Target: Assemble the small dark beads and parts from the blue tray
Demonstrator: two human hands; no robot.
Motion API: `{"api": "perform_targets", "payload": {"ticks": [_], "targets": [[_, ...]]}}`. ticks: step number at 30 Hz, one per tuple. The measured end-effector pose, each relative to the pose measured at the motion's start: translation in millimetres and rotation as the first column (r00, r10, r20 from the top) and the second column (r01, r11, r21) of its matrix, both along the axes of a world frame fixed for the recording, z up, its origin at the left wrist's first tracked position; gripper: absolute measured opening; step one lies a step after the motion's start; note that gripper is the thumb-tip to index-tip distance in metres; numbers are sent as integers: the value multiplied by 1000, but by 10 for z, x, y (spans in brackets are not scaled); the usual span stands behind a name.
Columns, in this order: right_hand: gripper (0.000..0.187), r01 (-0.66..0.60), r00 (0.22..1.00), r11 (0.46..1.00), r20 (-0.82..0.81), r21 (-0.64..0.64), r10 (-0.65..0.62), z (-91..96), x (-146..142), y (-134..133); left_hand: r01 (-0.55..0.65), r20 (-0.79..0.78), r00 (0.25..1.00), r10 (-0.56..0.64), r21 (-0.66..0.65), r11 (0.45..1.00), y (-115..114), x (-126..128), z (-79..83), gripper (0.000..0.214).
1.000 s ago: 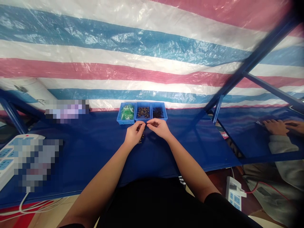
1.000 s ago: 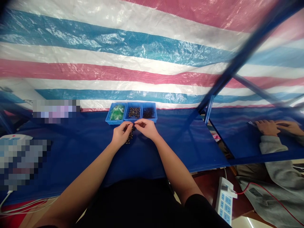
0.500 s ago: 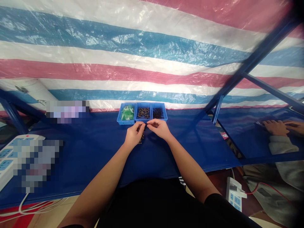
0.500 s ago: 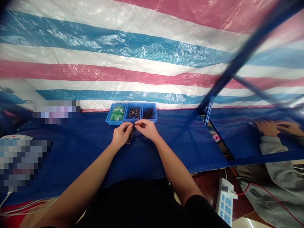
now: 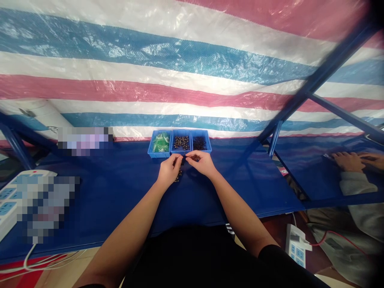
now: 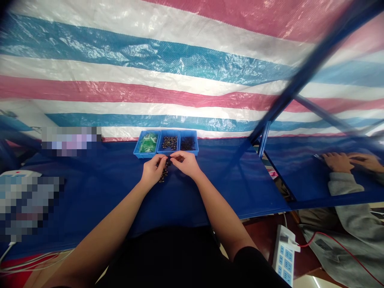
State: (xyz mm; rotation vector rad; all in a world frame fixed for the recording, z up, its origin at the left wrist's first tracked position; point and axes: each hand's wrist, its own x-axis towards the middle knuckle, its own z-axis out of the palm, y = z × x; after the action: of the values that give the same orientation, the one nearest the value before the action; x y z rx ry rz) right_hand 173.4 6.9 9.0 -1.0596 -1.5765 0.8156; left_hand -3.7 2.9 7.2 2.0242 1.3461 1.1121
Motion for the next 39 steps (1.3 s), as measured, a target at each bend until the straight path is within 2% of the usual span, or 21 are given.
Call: {"api": "perform_targets", "payload": {"ticks": [4, 11, 17, 26, 32, 39], "targets": [[37, -35, 999, 999, -8, 33, 35, 12, -1, -8, 7, -16, 1000, -7, 22, 1000, 8, -3, -13, 26], [20, 39, 991, 989, 121, 145, -57, 32, 26, -14, -19, -32, 999, 20, 30, 999, -2, 15, 3, 26], [20, 73, 989, 988, 120, 133, -89, 2, 12, -3, -44, 11, 999, 43, 25, 999, -9, 21, 12, 27], [20, 28, 992, 987, 114, 161, -47, -9, -6, -6, -7, 11, 1000, 6, 21, 1000, -34, 17, 45, 26], [20, 53, 989, 986, 130, 156, -74, -9, 1, 0, -15, 37, 999, 15, -3, 1000, -22, 21, 12, 27], [22, 28, 989, 989, 141, 146, -49, -7, -5, -9, -11, 29, 1000, 11, 8, 1000, 7, 9, -37, 26]]}}
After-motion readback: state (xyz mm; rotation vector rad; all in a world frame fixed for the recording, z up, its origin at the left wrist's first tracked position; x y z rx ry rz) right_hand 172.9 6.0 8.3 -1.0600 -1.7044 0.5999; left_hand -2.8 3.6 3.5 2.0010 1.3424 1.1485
